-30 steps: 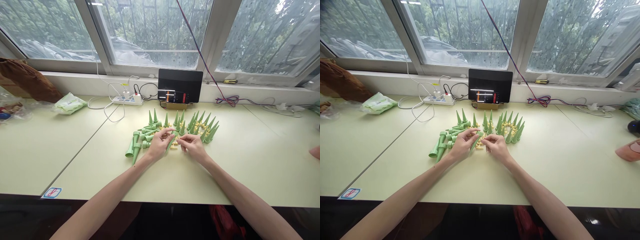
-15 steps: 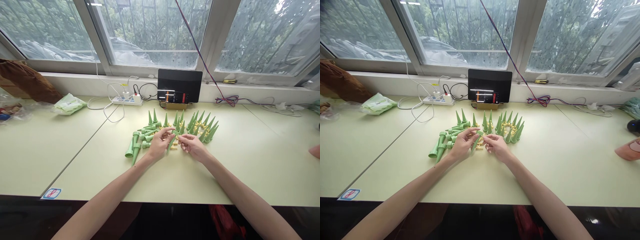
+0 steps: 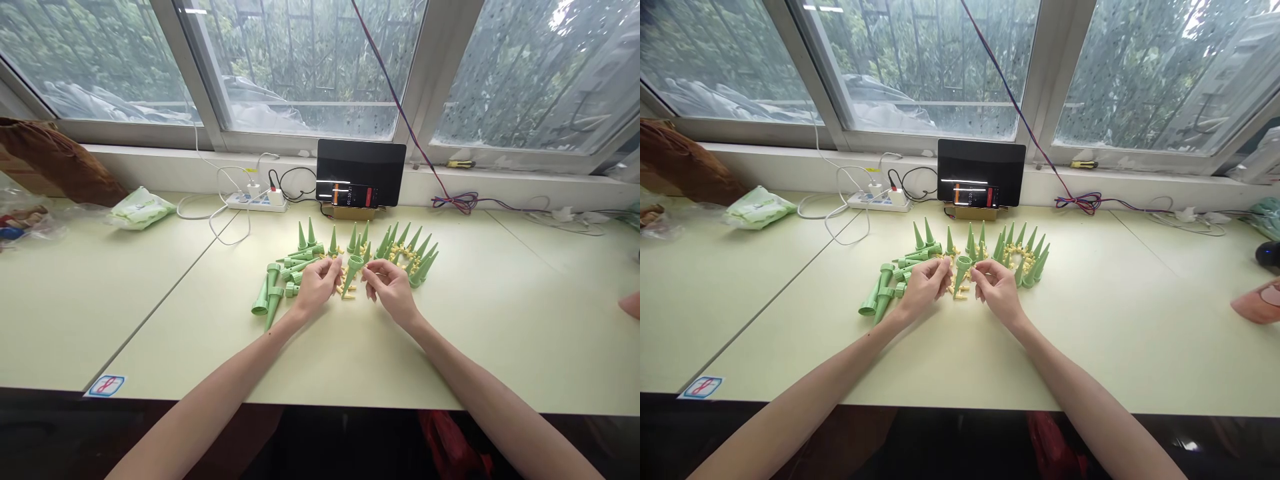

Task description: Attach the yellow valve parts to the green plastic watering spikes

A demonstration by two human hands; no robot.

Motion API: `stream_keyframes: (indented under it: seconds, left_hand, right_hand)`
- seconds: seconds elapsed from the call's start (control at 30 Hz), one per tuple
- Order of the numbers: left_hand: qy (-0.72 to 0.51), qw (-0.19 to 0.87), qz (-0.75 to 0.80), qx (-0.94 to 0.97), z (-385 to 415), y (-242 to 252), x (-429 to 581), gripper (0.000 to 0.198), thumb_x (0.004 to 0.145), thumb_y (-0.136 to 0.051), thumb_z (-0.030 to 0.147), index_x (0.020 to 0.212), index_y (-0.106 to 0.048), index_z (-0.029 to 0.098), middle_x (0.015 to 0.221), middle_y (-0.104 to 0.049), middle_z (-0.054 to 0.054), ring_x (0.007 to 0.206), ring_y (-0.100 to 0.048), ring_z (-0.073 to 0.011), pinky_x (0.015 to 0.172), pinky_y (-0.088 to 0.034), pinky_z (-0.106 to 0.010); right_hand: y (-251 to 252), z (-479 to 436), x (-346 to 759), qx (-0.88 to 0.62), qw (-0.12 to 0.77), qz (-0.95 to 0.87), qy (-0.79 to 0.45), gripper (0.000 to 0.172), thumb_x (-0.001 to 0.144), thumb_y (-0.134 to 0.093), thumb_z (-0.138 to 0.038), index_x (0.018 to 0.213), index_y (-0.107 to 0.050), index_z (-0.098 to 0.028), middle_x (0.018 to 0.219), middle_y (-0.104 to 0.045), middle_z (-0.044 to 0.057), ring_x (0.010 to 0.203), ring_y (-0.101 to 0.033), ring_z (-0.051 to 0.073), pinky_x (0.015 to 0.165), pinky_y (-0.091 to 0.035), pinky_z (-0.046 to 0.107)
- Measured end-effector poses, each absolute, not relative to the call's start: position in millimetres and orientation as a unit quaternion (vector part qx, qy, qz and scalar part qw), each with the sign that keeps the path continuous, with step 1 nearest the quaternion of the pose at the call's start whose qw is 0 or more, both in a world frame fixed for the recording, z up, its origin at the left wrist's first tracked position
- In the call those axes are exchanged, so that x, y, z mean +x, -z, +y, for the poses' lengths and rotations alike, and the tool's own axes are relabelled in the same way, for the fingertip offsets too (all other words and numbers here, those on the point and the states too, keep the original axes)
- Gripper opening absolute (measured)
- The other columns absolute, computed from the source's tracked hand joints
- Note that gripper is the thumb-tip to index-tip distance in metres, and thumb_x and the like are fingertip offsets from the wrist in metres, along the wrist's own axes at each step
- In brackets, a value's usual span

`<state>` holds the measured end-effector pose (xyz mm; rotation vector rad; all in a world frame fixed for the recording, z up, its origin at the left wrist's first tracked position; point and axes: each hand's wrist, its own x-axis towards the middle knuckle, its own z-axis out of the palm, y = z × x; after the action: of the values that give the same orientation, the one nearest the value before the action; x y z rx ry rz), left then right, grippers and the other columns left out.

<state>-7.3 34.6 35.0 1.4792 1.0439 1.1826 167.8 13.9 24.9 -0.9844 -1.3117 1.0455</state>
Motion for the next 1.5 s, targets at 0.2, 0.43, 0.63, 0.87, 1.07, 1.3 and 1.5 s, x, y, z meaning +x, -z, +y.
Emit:
stream_keyframes:
  seconds: [0.2,0.43,0.63,0.87,1.07,1.3,1.5]
  left_hand:
    - [-0.425,0.562,0.415,0.576,33,-34,-6,0.065,0.086,-0.050,0.071,0.056,-0.058,0.014,0.046,-0.055,-0.002,0.032,-0.042,-0.0074,0.033,-0.028,-0.022]
    - [-0.392,0.603,0.414,0.558,30,-39,-5,0.066,0.085,-0.051,0.072,0.056,-0.059,0.013,0.047,-0.060,-0.005,0.030,-0.045,-0.0086,0.030,-0.030,-0.022]
    - [-0.384,0.622,0.393,0.558,30,-38,-7,0.062,0.087,-0.053,0.067,0.061,-0.061,0.012,0.059,-0.069,-0.010,0.039,-0.058,-0.0129,0.034,-0.040,-0.022]
    - [-0.397,0.615,0.364,0.576,29,-37,-8,0.053,0.087,-0.057,0.063,0.071,-0.061,0.012,0.065,-0.070,-0.010,0.050,-0.065,-0.0160,0.039,-0.045,-0.022]
    - [-0.419,0.566,0.354,0.615,31,-35,-11,0.043,0.084,-0.065,0.057,0.080,-0.062,0.014,0.065,-0.062,-0.003,0.058,-0.068,-0.0174,0.043,-0.048,-0.021]
    - [-0.425,0.514,0.347,0.659,30,-31,-13,0.036,0.081,-0.071,0.051,0.083,-0.060,0.017,0.073,-0.060,0.001,0.051,-0.061,-0.0105,0.047,-0.050,-0.022]
    - [-0.445,0.458,0.340,0.691,30,-29,-11,0.038,0.080,-0.071,0.053,0.084,-0.060,0.017,0.093,-0.065,-0.005,0.061,-0.062,-0.0112,0.047,-0.052,-0.022]
  right_hand:
    - [-22,10,167,-0.419,0.550,-0.637,-0.341,0.025,0.091,-0.062,-0.046,0.085,-0.060,-0.022,0.073,-0.058,0.000,0.052,-0.053,0.012,0.048,-0.046,0.028]
    - [-21,8,168,-0.421,0.550,-0.666,-0.279,0.020,0.096,-0.056,-0.037,0.083,-0.059,-0.022,0.070,-0.055,-0.001,0.052,-0.053,0.012,0.052,-0.047,0.029]
    - [-23,7,167,-0.428,0.554,-0.663,-0.265,0.021,0.095,-0.057,-0.038,0.082,-0.058,-0.022,0.070,-0.055,0.000,0.053,-0.052,0.013,0.053,-0.047,0.029]
    - [-25,6,167,-0.425,0.554,-0.650,-0.298,0.022,0.093,-0.059,-0.040,0.080,-0.059,-0.022,0.072,-0.058,0.001,0.054,-0.053,0.013,0.053,-0.047,0.029]
    - [-26,6,167,-0.424,0.551,-0.628,-0.348,0.026,0.091,-0.063,-0.045,0.079,-0.059,-0.021,0.067,-0.057,0.000,0.052,-0.052,0.013,0.049,-0.044,0.028]
    - [-30,7,167,-0.417,0.550,-0.585,-0.425,0.029,0.088,-0.067,-0.046,0.076,-0.058,-0.020,0.060,-0.054,-0.002,0.044,-0.046,0.010,0.042,-0.037,0.026]
    - [-29,9,168,-0.425,0.541,-0.556,-0.466,0.032,0.085,-0.069,-0.048,0.074,-0.057,-0.020,0.055,-0.053,-0.004,0.039,-0.042,0.009,0.040,-0.033,0.026]
